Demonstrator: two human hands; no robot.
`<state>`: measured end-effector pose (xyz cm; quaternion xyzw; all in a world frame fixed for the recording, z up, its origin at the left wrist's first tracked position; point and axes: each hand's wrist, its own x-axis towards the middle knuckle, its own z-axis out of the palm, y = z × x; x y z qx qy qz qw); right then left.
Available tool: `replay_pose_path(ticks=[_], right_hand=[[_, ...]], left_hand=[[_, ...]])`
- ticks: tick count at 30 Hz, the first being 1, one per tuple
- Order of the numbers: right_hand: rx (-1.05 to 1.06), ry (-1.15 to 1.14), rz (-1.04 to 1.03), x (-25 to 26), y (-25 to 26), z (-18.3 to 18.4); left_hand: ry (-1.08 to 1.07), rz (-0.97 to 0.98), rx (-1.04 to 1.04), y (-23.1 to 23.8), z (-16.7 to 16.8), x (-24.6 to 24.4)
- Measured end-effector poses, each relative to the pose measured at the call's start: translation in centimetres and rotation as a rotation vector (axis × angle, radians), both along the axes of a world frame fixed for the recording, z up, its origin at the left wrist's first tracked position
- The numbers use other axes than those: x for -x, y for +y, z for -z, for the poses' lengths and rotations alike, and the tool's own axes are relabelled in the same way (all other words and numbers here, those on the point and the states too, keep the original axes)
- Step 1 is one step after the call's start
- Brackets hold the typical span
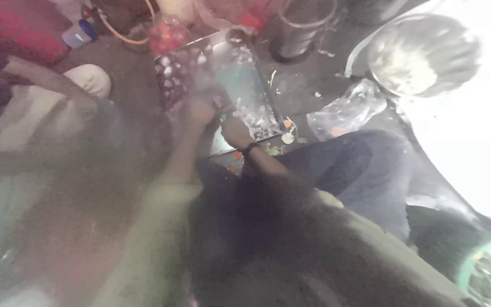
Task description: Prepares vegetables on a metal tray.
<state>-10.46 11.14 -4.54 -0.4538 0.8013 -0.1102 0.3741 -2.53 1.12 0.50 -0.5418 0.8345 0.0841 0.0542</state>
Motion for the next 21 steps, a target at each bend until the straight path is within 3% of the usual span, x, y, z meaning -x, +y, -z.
replay_pose_path(ticks=[3, 5, 8, 15, 21], right_hand=[[0.020, -0.050, 0.021, 0.3, 0.3, -0.2], [0.032, -0.074, 0.040, 0.6, 0.6, -0.3], [0.021, -0.080, 0.065, 0.9, 0.9, -0.1], [0.059, -0.105, 0.060, 1.2, 1.6, 0.4], [0.029, -0.110, 0.082, 1.3, 1.5, 0.3]], left_hand=[[-0.009, -0.044, -0.055, 1.6, -1.9, 0.0], [-0.102, -0.049, -0.223, 3.3, -4.8, -0.1], [-0.061, -0.063, -0.045, 1.7, -1.5, 0.8], [-0.083, 0.017, -0.017, 1.0, 0.8, 2.0], [-0.083, -0.026, -0.001, 0.7, 1.1, 2.6]])
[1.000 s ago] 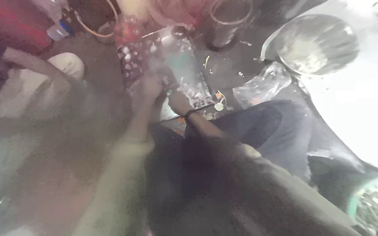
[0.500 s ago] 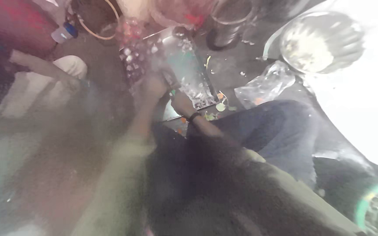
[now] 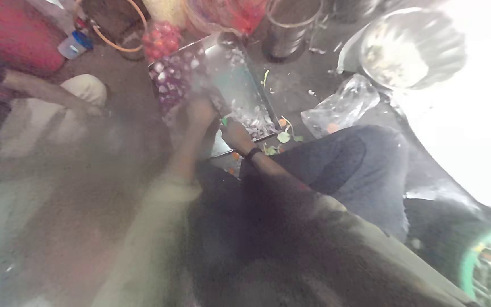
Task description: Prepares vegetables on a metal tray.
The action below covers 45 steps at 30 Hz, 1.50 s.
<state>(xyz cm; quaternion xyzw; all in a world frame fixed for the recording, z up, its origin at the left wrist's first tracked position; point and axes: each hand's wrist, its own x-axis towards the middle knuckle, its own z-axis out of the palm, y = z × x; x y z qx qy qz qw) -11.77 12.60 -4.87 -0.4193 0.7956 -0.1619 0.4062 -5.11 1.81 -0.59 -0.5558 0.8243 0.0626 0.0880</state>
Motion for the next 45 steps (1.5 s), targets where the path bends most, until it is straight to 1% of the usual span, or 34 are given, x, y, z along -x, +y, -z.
replay_pose_path(ticks=[5, 10, 13, 17, 19, 21, 22, 25, 27, 32, 35, 40, 45], right_hand=[[0.014, -0.052, 0.017, 0.0, 0.3, 0.2], [0.024, -0.038, 0.031, 0.1, 0.4, 0.1], [0.043, -0.017, 0.024, 0.4, 0.6, 0.3], [0.043, -0.041, -0.002, 0.5, 0.6, 0.6], [0.033, -0.040, -0.019, 0.3, 0.5, 0.6], [0.030, -0.044, -0.031, 0.2, 0.5, 0.5], [0.031, -0.052, -0.032, 0.2, 0.5, 0.5], [0.046, -0.067, -0.028, 0.2, 0.4, 0.4], [0.046, -0.066, -0.029, 0.0, 0.5, 0.1], [0.008, -0.089, 0.004, -0.9, 1.5, -0.8], [0.048, -0.146, 0.070, -1.8, 3.5, -2.0], [0.066, -0.160, 0.064, -1.8, 3.7, -1.8], [0.089, -0.132, 0.060, -1.7, 3.5, -1.5]], left_hand=[[-0.020, -0.026, -0.064, 1.0, -1.9, 0.1], [0.004, -0.127, 0.004, -0.7, 0.0, -1.1], [-0.002, -0.144, 0.048, -1.2, 0.9, -1.7], [0.081, -0.185, -0.003, -1.2, 0.3, -2.2], [0.138, -0.207, -0.041, -1.2, -0.8, -2.7], [0.198, -0.182, -0.097, -1.5, -1.8, -3.5], [0.243, -0.147, -0.122, -1.8, -1.8, -4.0], [0.292, 0.016, -0.153, -3.0, -0.2, -5.1], [0.239, 0.052, -0.137, -3.1, 0.6, -5.1], [0.169, 0.008, -0.042, -2.1, 0.9, -4.4], [0.191, -0.028, -0.049, -1.3, 0.2, -4.0], [0.219, -0.076, -0.085, -0.5, -1.0, -3.9], [0.226, -0.073, -0.053, -0.3, -0.6, -4.0]])
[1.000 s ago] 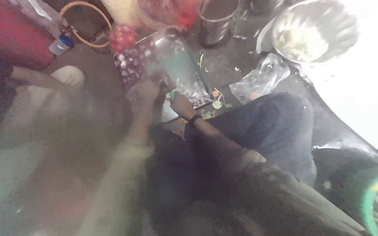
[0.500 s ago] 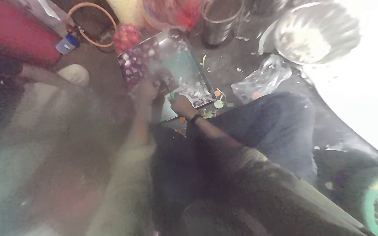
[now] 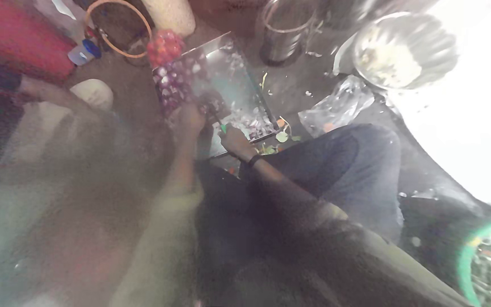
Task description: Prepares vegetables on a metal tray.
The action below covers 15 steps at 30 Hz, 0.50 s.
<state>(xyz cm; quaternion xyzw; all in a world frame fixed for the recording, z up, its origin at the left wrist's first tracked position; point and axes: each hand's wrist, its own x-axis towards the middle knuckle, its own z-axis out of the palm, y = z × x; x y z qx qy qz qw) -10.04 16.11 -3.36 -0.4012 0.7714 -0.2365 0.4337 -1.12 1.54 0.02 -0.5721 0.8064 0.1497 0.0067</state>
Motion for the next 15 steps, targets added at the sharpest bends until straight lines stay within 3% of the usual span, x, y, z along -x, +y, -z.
replay_pose_path(ticks=[5, 10, 15], right_hand=[[-0.017, -0.006, -0.018, -0.3, 0.4, -0.6], [-0.009, 0.068, -0.032, -0.4, 0.1, -0.4], [-0.034, -0.070, -0.037, -0.3, 0.0, -0.8]], left_hand=[[-0.091, -0.036, 0.013, 0.2, -0.2, 0.6], [-0.051, -0.041, 0.063, -0.2, 0.6, 0.4], [-0.041, -0.013, 0.064, -0.4, 0.7, 0.5]])
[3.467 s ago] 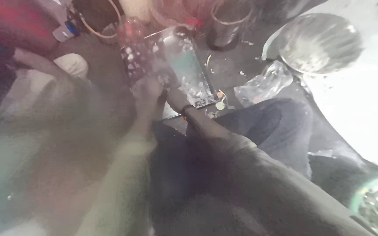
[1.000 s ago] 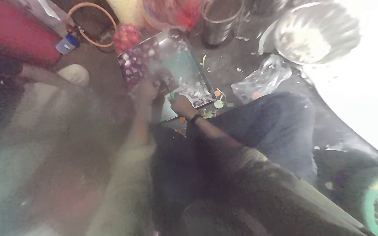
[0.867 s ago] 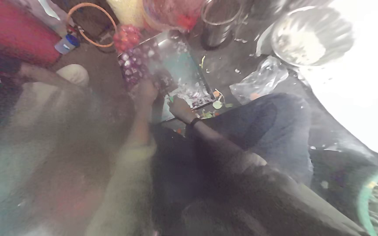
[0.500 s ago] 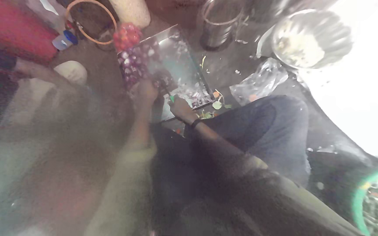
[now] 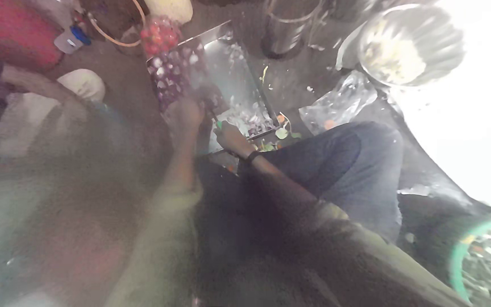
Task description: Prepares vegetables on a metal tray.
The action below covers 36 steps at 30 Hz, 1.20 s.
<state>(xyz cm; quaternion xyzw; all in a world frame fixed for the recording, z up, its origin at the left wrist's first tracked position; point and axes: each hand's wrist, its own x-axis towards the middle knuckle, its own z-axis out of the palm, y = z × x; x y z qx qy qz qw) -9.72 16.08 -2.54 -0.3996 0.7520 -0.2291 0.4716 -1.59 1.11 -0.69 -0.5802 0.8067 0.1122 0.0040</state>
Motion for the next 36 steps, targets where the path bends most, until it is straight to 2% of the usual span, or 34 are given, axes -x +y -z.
replay_pose_path(ticks=[3, 5, 9, 11, 16, 22, 29, 36], right_hand=[[-0.030, -0.007, -0.058, 0.0, -2.5, 1.2], [-0.035, 0.001, -0.069, -0.5, -3.6, 0.7], [-0.044, 0.329, -0.117, -1.4, -4.4, 0.9], [-0.072, 0.383, -0.142, -0.9, -3.8, 0.8], [-0.101, 0.312, -0.115, 1.1, -2.1, -0.1], [-0.098, 0.289, -0.118, 1.1, -2.2, -1.4], [-0.139, 0.384, -0.120, 1.2, -2.1, 0.1], [-0.135, 0.354, -0.111, -0.5, -2.8, 0.6]], left_hand=[[0.020, 0.008, 0.024, -0.3, 0.4, -0.1], [-0.007, 0.005, 0.025, -0.3, 0.5, 0.0], [-0.024, -0.052, 0.001, 0.1, -0.5, 0.6], [-0.033, -0.090, -0.018, 0.6, -0.6, 0.6], [-0.109, -0.027, -0.027, 1.2, -1.1, 0.7], [-0.035, -0.025, 0.004, -0.1, 0.1, -0.3], [-0.037, -0.015, -0.039, 0.5, -0.7, 0.4], [-0.039, -0.032, -0.060, -0.1, -0.5, 0.3]])
